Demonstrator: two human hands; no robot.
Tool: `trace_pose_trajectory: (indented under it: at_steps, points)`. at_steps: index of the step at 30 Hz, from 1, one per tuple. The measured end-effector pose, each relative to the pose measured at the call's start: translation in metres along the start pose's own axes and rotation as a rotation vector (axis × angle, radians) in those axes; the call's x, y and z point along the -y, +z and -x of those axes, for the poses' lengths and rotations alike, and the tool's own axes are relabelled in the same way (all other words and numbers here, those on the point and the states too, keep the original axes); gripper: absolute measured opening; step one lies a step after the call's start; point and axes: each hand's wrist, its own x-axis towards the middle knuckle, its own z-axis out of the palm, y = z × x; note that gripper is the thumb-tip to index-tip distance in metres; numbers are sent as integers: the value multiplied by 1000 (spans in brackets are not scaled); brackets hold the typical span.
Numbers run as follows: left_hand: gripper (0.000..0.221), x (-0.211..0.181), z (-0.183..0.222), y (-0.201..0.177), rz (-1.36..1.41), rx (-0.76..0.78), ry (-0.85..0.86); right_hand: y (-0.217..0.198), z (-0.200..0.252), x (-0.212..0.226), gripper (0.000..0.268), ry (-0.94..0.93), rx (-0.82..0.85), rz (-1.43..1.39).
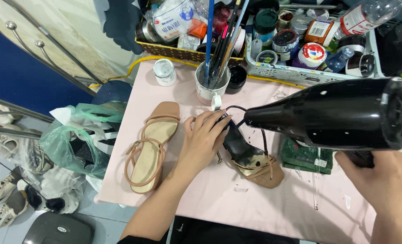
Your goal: The person heats the heel and straps of a sandal with a hairdryer, applies a dark substance from a small container using a brush to the heel, and uses the hairdryer to dry it.
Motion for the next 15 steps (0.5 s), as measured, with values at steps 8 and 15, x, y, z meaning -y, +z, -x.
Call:
trace_pose_trajectory:
  at_steps: [8, 15]
  points:
    - [36, 1, 2, 4, -15, -1, 0, 5, 10, -27, 23, 140, 91, -256]
    - [34, 4, 3, 5, 3, 5, 6, 5, 19, -30, 36, 209, 59, -407]
